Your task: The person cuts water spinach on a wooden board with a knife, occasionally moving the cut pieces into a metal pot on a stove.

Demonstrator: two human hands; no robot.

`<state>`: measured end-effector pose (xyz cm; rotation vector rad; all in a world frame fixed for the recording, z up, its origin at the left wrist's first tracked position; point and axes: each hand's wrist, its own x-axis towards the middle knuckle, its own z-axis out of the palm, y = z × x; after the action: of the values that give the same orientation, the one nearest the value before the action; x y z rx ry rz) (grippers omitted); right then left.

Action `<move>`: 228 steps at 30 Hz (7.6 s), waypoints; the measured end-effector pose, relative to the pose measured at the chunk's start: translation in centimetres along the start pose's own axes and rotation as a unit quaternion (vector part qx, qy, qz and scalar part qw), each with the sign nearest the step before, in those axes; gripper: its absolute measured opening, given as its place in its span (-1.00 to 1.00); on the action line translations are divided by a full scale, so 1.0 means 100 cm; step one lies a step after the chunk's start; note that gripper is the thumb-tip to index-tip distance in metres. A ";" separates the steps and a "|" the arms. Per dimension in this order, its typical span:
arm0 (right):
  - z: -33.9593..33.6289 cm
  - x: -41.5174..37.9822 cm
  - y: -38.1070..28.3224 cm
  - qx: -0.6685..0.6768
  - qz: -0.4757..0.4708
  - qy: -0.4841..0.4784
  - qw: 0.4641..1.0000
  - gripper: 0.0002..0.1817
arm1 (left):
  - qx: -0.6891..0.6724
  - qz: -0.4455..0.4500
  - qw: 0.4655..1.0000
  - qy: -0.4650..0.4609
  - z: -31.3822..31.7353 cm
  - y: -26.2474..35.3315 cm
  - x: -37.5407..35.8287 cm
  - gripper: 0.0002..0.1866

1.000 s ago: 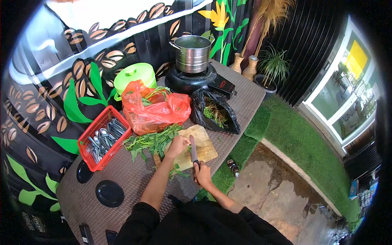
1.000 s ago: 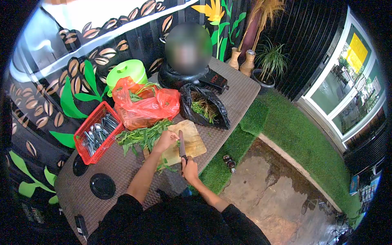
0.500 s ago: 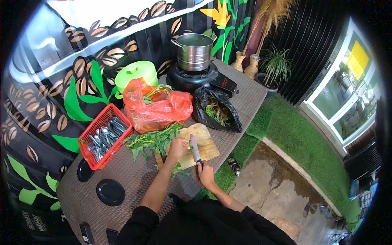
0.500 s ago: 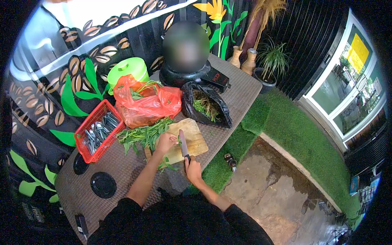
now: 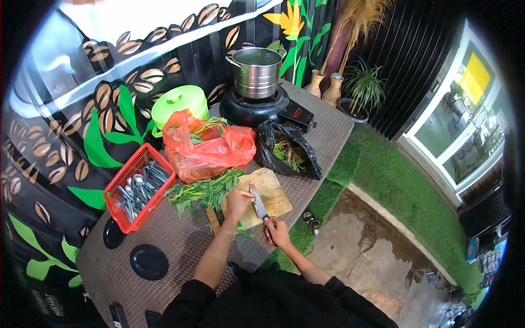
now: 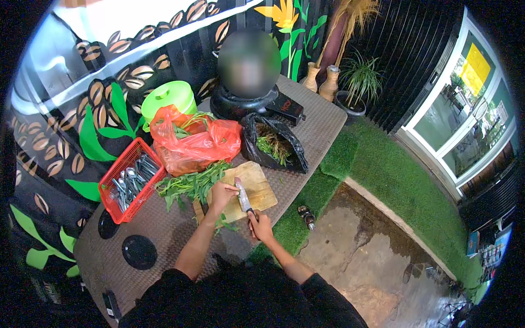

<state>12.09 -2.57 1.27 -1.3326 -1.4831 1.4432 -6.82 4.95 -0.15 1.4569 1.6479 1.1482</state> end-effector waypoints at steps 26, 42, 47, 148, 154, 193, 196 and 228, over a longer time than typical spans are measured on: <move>-0.173 0.339 -0.337 0.069 -0.189 -0.069 0.977 -0.62 | -0.267 0.175 0.940 0.119 -0.051 0.284 0.390 -0.78; -0.186 0.487 -0.334 -0.195 -0.332 0.010 0.923 -0.65 | 0.054 0.262 0.874 0.406 -0.027 0.229 0.502 -0.81; -0.185 0.511 -0.324 -0.221 -0.376 0.052 0.899 -0.66 | 0.167 0.225 0.944 0.172 -0.036 0.251 0.468 -0.78; -0.042 -0.032 -0.062 0.131 -0.065 -0.024 0.989 -0.74 | -0.418 -0.155 0.895 0.005 -0.015 0.062 -0.053 -0.74; -0.029 -0.018 -0.053 0.144 -0.092 -0.059 0.984 -0.76 | -0.408 -0.153 0.899 -0.032 -0.019 0.053 -0.040 -0.74; -0.004 -0.008 -0.055 -0.224 -0.126 0.081 0.963 -0.66 | -0.638 -0.151 0.748 0.102 0.046 0.003 -0.055 -0.74; -0.003 0.003 -0.048 -0.208 -0.181 0.126 0.953 -0.65 | -0.610 -0.152 0.751 0.204 0.040 0.013 -0.058 -0.69; -0.041 0.041 -0.044 0.230 0.025 -0.192 0.954 -0.53 | -0.647 -0.100 0.751 0.087 0.013 0.021 -0.054 -0.55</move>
<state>13.96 3.03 5.49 -0.8385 -1.2287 2.0148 -3.83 -0.09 0.79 0.2483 0.6323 1.7467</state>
